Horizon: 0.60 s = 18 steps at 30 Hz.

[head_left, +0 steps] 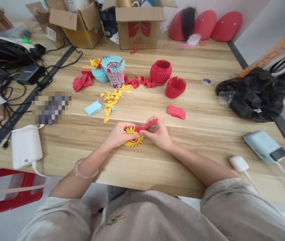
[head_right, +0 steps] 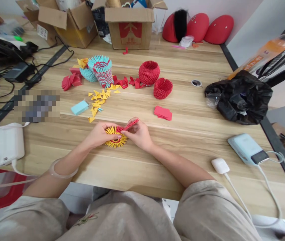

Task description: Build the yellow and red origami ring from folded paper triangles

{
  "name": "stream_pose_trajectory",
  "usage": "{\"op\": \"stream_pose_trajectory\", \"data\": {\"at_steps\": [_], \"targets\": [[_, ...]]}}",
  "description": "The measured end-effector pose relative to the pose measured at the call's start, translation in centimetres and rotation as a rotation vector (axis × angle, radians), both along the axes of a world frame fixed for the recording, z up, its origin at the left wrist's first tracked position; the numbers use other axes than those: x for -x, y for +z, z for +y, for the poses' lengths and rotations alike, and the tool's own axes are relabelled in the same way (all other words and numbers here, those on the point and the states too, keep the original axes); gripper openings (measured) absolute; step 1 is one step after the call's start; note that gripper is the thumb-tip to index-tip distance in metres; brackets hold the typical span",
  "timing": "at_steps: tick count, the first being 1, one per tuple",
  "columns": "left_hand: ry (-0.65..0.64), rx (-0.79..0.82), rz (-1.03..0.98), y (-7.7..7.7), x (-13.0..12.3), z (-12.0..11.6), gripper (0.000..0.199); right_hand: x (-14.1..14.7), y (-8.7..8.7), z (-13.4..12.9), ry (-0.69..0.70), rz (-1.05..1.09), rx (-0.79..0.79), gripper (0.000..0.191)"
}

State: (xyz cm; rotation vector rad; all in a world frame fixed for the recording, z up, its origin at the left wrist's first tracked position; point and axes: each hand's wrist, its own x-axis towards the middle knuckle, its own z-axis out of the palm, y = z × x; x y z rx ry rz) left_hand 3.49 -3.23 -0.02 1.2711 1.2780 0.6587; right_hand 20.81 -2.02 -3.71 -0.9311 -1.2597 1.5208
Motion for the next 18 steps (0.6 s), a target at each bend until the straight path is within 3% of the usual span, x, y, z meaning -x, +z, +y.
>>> {"op": "stream_pose_trajectory", "data": {"at_steps": [10,18], "targets": [[0.004,-0.049,0.109,-0.1,0.0,0.0,0.031,-0.1,0.1,0.5,0.076,0.004,0.031,0.033],[0.033,-0.116,0.093,-0.7,0.3,0.2,0.038,-1.0,-0.1,2.4,-0.081,0.122,0.063,0.031]]}}
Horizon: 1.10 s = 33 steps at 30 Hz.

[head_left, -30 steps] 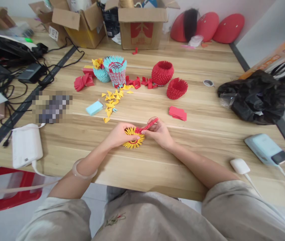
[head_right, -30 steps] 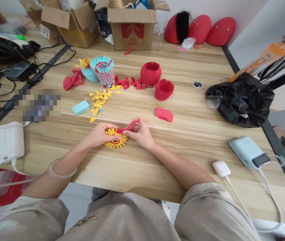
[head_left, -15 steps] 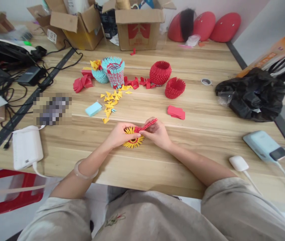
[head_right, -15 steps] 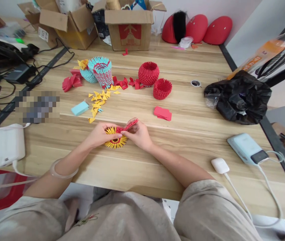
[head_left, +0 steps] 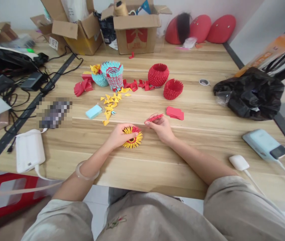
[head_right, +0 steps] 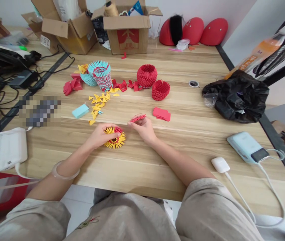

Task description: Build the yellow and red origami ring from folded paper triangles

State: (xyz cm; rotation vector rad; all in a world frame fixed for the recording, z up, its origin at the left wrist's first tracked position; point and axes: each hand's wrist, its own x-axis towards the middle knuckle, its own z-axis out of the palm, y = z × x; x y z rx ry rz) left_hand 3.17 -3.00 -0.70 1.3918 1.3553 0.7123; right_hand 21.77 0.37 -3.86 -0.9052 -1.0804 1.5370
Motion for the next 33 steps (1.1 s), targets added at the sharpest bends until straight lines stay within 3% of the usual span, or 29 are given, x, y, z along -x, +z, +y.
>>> {"op": "stream_pose_trajectory", "data": {"at_steps": [4,8,11,15,20,24,33], "targets": [[-0.021,-0.022,-0.059,0.2,-0.1,0.1,0.047,-0.1,-0.7,0.5,0.085,0.134,0.039,0.029],[-0.003,0.012,-0.114,0.1,-0.2,0.2,0.038,-0.1,-0.8,0.5,0.134,0.139,0.06,0.031],[0.042,0.032,-0.153,0.1,-0.3,0.1,0.037,-0.1,-0.4,0.3,0.16,0.164,0.107,0.037],[0.073,0.13,-0.182,0.3,-0.5,-0.1,0.039,-0.1,0.4,0.0,0.243,0.25,0.19,0.027],[0.04,0.126,-0.208,0.4,-0.3,-0.2,0.036,-0.1,0.8,-0.3,0.329,0.293,0.25,0.025],[-0.021,0.129,-0.23,0.1,-0.2,-0.2,0.041,-0.3,0.7,-0.4,0.316,0.283,0.308,0.034],[-0.028,0.061,-0.216,0.3,-0.2,-0.1,0.037,-0.2,1.0,-0.6,0.298,0.276,0.36,0.043]]}}
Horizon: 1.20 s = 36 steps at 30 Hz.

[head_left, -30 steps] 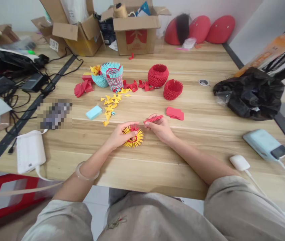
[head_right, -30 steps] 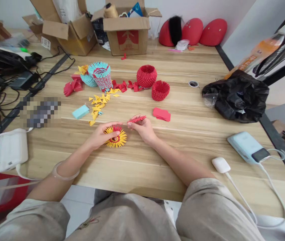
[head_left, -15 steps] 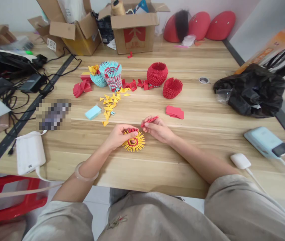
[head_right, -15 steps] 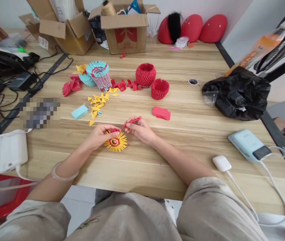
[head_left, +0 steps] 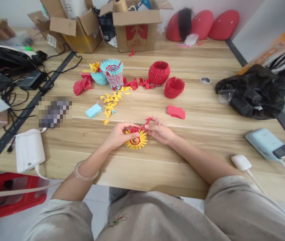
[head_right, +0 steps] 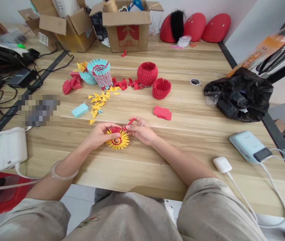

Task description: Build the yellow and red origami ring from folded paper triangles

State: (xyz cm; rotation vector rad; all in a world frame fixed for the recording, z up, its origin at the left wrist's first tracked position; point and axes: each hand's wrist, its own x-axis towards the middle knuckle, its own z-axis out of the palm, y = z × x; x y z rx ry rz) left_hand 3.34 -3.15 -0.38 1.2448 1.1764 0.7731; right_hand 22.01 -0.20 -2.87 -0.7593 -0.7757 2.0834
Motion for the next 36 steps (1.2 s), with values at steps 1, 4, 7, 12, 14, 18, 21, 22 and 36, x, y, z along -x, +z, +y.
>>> {"op": "stream_pose_trajectory", "data": {"at_steps": [1,4,7,12,14,18,21,22,36], "targets": [[-0.002,-0.004,0.003,0.03,0.0,0.01,0.037,0.01,0.02,-0.03,0.001,-0.002,0.003,0.043],[-0.006,-0.026,0.015,0.09,0.0,0.01,0.036,0.04,-0.03,-0.08,0.001,-0.007,0.007,0.042],[-0.008,-0.059,0.02,0.1,0.0,-0.02,0.035,0.12,-0.22,-0.06,-0.002,-0.011,0.025,0.04],[-0.013,-0.076,0.038,-0.07,0.05,-0.08,0.034,0.23,-0.46,0.0,0.001,-0.015,0.063,0.039],[-0.019,-0.09,0.045,-0.17,0.11,-0.09,0.033,0.26,-0.45,0.01,0.013,-0.016,0.071,0.038],[-0.037,-0.112,0.076,-0.25,0.2,-0.08,0.031,0.27,-0.42,0.0,0.024,-0.026,0.078,0.041],[-0.043,-0.116,0.113,-0.1,0.17,-0.04,0.032,0.17,-0.57,0.0,0.018,-0.066,-0.027,0.047],[-0.045,-0.119,0.129,-0.03,0.16,-0.02,0.033,0.12,-0.64,-0.01,0.017,-0.092,-0.083,0.048],[0.009,-0.051,0.104,-0.55,-0.34,-0.08,0.043,0.43,-0.25,-0.78,-0.03,-0.345,-0.4,0.033]]}}
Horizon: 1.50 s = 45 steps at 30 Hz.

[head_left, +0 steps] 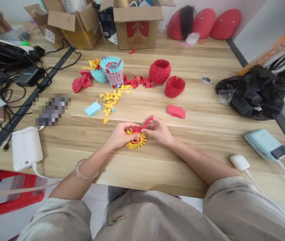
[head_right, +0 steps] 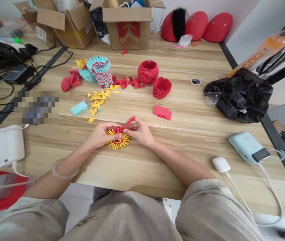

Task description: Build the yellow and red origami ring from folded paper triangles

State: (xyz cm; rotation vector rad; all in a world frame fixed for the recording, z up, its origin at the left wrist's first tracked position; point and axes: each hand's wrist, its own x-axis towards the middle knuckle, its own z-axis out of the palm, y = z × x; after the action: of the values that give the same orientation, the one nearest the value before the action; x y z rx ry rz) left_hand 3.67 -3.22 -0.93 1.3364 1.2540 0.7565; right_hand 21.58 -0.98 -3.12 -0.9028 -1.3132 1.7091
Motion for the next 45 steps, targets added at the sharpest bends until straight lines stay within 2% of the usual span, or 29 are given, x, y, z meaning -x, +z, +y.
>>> {"op": "stream_pose_trajectory", "data": {"at_steps": [10,14,18,22,26,31,36,45], "targets": [[0.058,-0.028,0.017,0.4,-0.3,-0.2,0.037,0.5,-0.2,-0.3,-0.012,0.021,-0.075,0.03],[0.065,-0.105,0.112,0.7,-0.1,-0.2,0.033,0.6,-0.3,-0.2,-0.005,0.053,-0.022,0.032],[0.049,-0.097,0.135,0.6,0.0,-0.3,0.032,0.2,-0.3,0.7,-0.093,0.093,0.02,0.032],[0.076,0.005,0.027,0.3,-0.1,-0.1,0.039,-0.3,-0.4,1.7,-0.181,0.145,0.035,0.028],[0.163,0.037,-0.133,0.0,0.0,0.3,0.042,-0.5,-0.3,1.8,-0.124,0.195,0.066,0.024],[0.194,0.047,-0.162,-0.3,0.1,0.4,0.042,-0.4,-0.1,1.7,-0.078,0.221,0.179,0.032],[0.22,0.129,-0.213,0.0,0.0,0.3,0.043,-0.3,-0.3,2.1,-0.067,0.288,0.309,0.034],[0.308,0.2,-0.314,0.8,-0.3,0.5,0.039,-0.5,-0.1,2.0,-0.071,0.3,0.223,0.033]]}}
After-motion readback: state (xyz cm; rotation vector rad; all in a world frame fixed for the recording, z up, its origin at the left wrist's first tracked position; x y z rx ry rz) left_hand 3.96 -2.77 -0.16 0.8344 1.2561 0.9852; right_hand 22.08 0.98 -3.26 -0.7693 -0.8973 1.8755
